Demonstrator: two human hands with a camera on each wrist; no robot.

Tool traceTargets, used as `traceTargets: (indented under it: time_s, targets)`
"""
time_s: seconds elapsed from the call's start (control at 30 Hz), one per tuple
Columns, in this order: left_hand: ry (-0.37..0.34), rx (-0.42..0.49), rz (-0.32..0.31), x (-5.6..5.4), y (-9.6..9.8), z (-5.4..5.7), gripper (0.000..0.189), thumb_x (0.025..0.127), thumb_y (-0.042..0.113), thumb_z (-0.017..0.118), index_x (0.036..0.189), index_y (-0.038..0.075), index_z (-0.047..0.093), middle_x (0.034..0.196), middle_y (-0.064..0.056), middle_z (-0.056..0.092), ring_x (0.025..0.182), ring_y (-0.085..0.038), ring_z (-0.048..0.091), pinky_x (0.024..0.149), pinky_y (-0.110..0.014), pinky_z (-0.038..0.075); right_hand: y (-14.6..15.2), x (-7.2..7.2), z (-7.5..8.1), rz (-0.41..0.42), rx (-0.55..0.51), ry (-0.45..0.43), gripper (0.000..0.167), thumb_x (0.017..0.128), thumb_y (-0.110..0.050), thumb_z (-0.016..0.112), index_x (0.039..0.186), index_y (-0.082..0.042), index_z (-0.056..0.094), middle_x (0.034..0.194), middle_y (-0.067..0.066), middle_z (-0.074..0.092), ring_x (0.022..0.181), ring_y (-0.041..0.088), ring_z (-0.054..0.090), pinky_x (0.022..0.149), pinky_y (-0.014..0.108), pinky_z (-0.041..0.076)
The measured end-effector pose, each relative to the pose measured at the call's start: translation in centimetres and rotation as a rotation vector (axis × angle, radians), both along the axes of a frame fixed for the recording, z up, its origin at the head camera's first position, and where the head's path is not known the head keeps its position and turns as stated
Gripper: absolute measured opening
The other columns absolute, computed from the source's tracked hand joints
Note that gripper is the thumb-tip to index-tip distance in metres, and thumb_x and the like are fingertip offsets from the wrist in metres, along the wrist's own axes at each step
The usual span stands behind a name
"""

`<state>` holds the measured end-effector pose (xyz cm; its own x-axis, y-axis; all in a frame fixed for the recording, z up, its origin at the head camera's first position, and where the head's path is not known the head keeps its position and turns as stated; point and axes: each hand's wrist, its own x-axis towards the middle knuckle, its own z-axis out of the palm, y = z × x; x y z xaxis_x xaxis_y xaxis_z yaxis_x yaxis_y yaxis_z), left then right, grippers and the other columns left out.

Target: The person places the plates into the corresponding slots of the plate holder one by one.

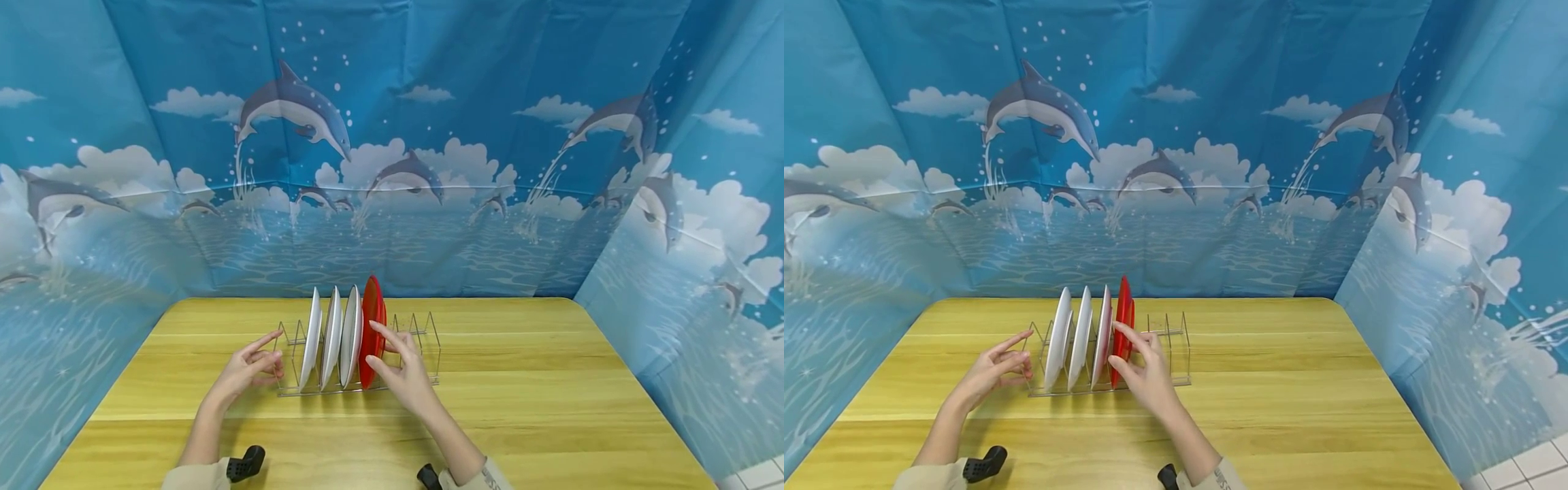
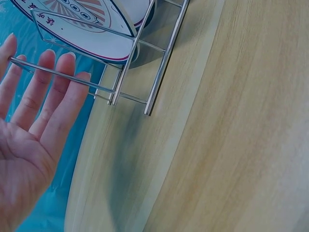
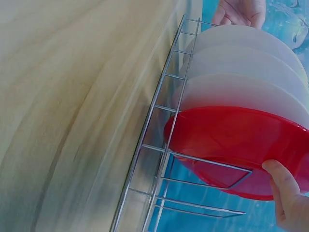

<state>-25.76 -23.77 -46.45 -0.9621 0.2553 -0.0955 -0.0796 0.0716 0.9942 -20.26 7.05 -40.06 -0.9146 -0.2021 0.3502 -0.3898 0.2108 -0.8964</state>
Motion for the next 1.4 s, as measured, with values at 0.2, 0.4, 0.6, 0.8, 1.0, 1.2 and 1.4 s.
traceTargets:
  time_s: [0.2,0.4,0.6,0.8,1.0,1.2,1.4]
  targets:
    - [-0.006,-0.001,-0.001,0.0,-0.1,0.0,0.061,0.091,0.021,0.057,0.144,0.011,0.027,0.095,-0.019,0.063,0.08,-0.019,0.063,0.082,-0.04,0.052,1.1,-1.3,-1.9,-0.127,-0.024,0.139,0.052,0.086,-0.012,0.064,0.134,-0.015,0.047,0.124,0.013,0.049,0.103,0.033,0.054,0.078,0.037,0.053]
    - [-0.016,0.006,0.002,0.0,-0.1,0.1,0.062,0.091,0.021,0.057,0.144,0.011,0.027,0.094,-0.016,0.063,0.08,-0.019,0.062,0.083,-0.04,0.051,3.3,-2.6,-3.5,-0.633,0.126,0.328,0.038,0.076,-0.006,0.073,0.113,-0.001,0.062,0.102,0.018,0.057,0.085,0.03,0.057,0.071,0.041,0.052]
    - [0.002,0.001,0.008,0.1,-0.1,-0.1,0.062,0.09,0.023,0.059,0.144,0.013,0.029,0.096,-0.018,0.063,0.081,-0.019,0.062,0.082,-0.039,0.052,4.6,-3.1,-4.8,-0.734,0.335,0.175,0.042,0.072,-0.012,0.077,0.107,0.007,0.062,0.09,0.02,0.058,0.075,0.032,0.056,0.06,0.038,0.046]
    - [0.017,-0.002,0.01,0.1,0.1,-0.2,0.061,0.091,0.021,0.058,0.144,0.013,0.029,0.097,-0.021,0.062,0.081,-0.021,0.062,0.082,-0.04,0.052,5.0,-3.5,-5.2,-0.717,0.335,0.12,0.038,0.072,-0.015,0.078,0.1,0.007,0.065,0.076,0.015,0.061,0.066,0.026,0.057,0.056,0.033,0.046]
    - [-0.037,0.015,0.093,1.1,1.7,0.3,0.063,0.089,0.019,0.059,0.144,0.012,0.029,0.091,-0.013,0.063,0.079,-0.02,0.063,0.085,-0.041,0.05,6.2,-4.9,-5.4,-0.651,0.278,0.089,0.037,0.073,-0.013,0.077,0.102,0.007,0.065,0.078,0.016,0.061,0.068,0.024,0.055,0.057,0.028,0.044]
    - [-0.057,0.083,0.228,3.0,4.5,0.3,0.061,0.087,0.016,0.062,0.141,0.015,0.035,0.083,-0.009,0.062,0.077,-0.021,0.064,0.085,-0.042,0.05,8.0,-7.5,-5.5,-0.528,0.204,0.032,0.038,0.076,-0.01,0.074,0.108,0.008,0.063,0.088,0.023,0.061,0.08,0.031,0.056,0.072,0.042,0.048]
    - [-0.045,0.179,0.382,5.0,8.2,-0.1,0.062,0.084,0.014,0.066,0.139,0.014,0.038,0.075,-0.002,0.064,0.072,-0.018,0.064,0.081,-0.041,0.051,9.7,-10.5,-5.5,-0.401,0.2,-0.019,0.04,0.082,-0.014,0.069,0.116,0.004,0.06,0.1,0.024,0.058,0.093,0.034,0.055,0.084,0.047,0.046]
